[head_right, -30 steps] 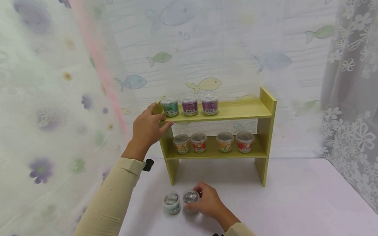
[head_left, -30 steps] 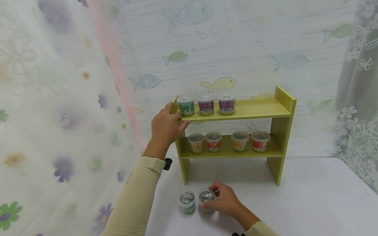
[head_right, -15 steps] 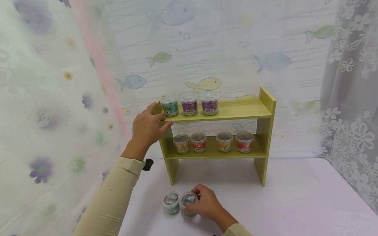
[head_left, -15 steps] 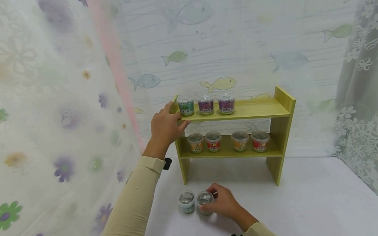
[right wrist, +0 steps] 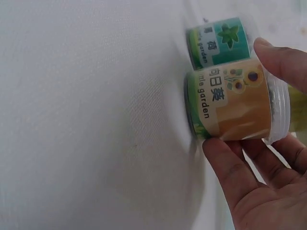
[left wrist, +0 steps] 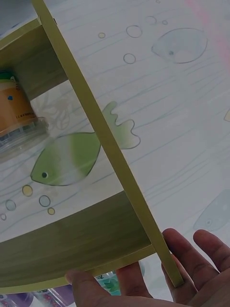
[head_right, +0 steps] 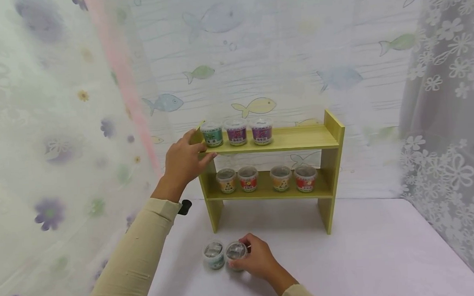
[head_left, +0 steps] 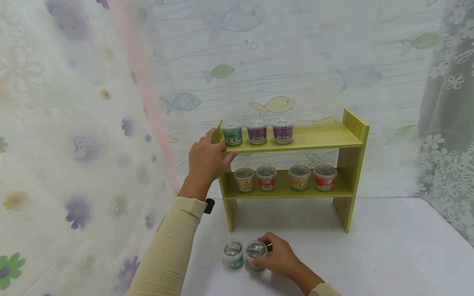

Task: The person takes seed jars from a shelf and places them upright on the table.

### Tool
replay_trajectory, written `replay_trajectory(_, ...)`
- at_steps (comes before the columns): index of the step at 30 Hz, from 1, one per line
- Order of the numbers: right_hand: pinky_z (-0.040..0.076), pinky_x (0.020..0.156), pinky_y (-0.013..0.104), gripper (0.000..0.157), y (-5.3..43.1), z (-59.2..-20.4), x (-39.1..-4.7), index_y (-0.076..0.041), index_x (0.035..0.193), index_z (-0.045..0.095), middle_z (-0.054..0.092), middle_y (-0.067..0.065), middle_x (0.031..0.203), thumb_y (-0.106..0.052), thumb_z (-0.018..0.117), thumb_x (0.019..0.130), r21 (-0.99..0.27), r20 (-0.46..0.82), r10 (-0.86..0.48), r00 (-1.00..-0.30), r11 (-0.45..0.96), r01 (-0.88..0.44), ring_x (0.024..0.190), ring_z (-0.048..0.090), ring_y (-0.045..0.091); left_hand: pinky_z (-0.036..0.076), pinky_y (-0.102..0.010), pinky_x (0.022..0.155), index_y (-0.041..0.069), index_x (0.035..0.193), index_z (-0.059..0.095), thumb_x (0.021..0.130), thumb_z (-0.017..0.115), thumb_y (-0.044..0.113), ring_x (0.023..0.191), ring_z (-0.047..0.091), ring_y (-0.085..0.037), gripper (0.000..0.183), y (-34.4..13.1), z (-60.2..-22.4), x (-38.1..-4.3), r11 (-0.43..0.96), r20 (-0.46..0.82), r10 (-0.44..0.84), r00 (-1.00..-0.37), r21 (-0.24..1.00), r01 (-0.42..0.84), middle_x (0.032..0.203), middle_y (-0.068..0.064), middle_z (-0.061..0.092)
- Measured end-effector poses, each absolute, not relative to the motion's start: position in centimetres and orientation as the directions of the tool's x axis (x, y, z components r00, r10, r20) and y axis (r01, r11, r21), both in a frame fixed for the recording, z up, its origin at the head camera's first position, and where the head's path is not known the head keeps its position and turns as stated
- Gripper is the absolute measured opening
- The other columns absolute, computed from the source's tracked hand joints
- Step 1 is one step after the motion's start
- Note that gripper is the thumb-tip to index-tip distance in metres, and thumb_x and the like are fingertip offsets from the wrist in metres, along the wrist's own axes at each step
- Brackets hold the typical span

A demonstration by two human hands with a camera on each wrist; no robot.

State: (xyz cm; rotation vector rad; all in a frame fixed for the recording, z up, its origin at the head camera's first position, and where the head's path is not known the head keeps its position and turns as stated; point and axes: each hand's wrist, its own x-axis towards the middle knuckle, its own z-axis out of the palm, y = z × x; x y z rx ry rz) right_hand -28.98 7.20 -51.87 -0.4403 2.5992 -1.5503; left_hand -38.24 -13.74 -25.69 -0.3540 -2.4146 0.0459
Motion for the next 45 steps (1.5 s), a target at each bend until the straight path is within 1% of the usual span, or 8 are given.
replay_trajectory(5,0.056,0.083,0.041,0.062,7.4,-52.0,-28.6,-0.012,0.123,0.064,0.067,0.003,0.115,-0.038,0.094,0.075,-0.875,0.086,-0.293,-0.952,0.434,-0.213,0.106,0.065,0.022,0.057,-0.049,0.091,0.024,0.108,0.082,0.096,0.062,0.064,0.108,0.069,-0.035,0.047,-13.6,-25.8,-38.4,0.96,0.629,0.275,-0.727,-0.14,0.242,0.156,-0.015,0.051)
replay_trajectory(10,0.055,0.084,0.04,0.062,7.3,-52.2,-28.8,-0.015,0.124,0.063,0.067,0.003,0.117,-0.041,0.093,0.076,-0.87,0.09,-0.295,-0.951,0.442,-0.22,0.107,0.065,0.021,0.058,-0.049,0.09,0.024,0.11,0.082,0.096,0.061,0.065,0.109,0.069,-0.035,0.048,-13.6,-25.5,-38.3,0.96,0.627,0.276,-0.729,-0.151,0.234,0.155,-0.015,0.051)
replay_trajectory(15,0.055,0.084,0.039,0.065,7.1,-51.9,-29.1,-0.017,0.125,0.063,0.066,0.001,0.12,-0.045,0.093,0.075,-0.875,0.069,-0.283,-0.957,0.443,-0.194,0.108,0.064,0.02,0.057,-0.049,0.09,0.023,0.11,0.082,0.096,0.061,0.065,0.11,0.068,-0.035,0.048,-13.6,-25.1,-38.3,0.961,0.627,0.275,-0.729,-0.154,0.23,0.156,-0.015,0.05)
replay_trajectory(23,0.055,0.084,0.04,0.063,6.9,-51.8,-29.0,-0.013,0.125,0.063,0.066,0.004,0.119,-0.039,0.094,0.076,-0.873,0.088,-0.282,-0.955,0.44,-0.21,0.107,0.064,0.022,0.057,-0.049,0.09,0.024,0.11,0.081,0.096,0.061,0.064,0.109,0.068,-0.035,0.047,-13.7,-25.0,-38.2,0.965,0.612,0.262,-0.746,-0.146,0.219,0.157,-0.015,0.049)
replay_trajectory(31,0.054,0.082,0.038,0.064,6.8,-51.7,-29.0,-0.012,0.126,0.063,0.067,0.003,0.118,-0.038,0.093,0.076,-0.877,0.105,-0.286,-0.953,0.426,-0.225,0.105,0.063,0.02,0.057,-0.049,0.089,0.023,0.108,0.081,0.097,0.061,0.064,0.106,0.068,-0.035,0.047,-14.0,-25.1,-38.4,0.962,0.627,0.271,-0.73,-0.145,0.233,0.156,-0.016,0.05)
replay_trajectory(37,0.056,0.079,0.037,0.07,7.0,-51.6,-28.5,-0.011,0.132,0.063,0.07,0.006,0.115,-0.04,0.093,0.076,-0.878,0.078,-0.298,-0.951,0.432,-0.207,0.1,0.066,0.018,0.058,-0.049,0.087,0.022,0.107,0.082,0.096,0.063,0.063,0.105,0.069,-0.036,0.047,-14.0,-25.6,-38.3,0.959,0.635,0.277,-0.721,-0.141,0.244,0.155,-0.016,0.052)
replay_trajectory(40,0.057,0.08,0.039,0.077,7.1,-51.5,-28.5,-0.009,0.138,0.061,0.07,0.009,0.118,-0.04,0.094,0.075,-0.862,0.077,-0.305,-0.949,0.458,-0.217,0.102,0.067,0.02,0.058,-0.049,0.085,0.023,0.108,0.082,0.096,0.062,0.064,0.103,0.069,-0.035,0.047,-14.0,-25.7,-38.3,0.959,0.639,0.278,-0.717,-0.145,0.242,0.154,-0.016,0.052)
replay_trajectory(45,0.057,0.088,0.048,0.088,7.5,-50.9,-28.7,-0.007,0.143,0.058,0.068,0.011,0.127,-0.042,0.096,0.072,-0.821,0.094,-0.33,-0.939,0.508,-0.261,0.111,0.066,0.028,0.058,-0.049,0.087,0.022,0.11,0.082,0.096,0.062,0.063,0.107,0.069,-0.035,0.047,-13.8,-25.7,-38.3,0.96,0.635,0.274,-0.722,-0.134,0.247,0.155,-0.016,0.051)
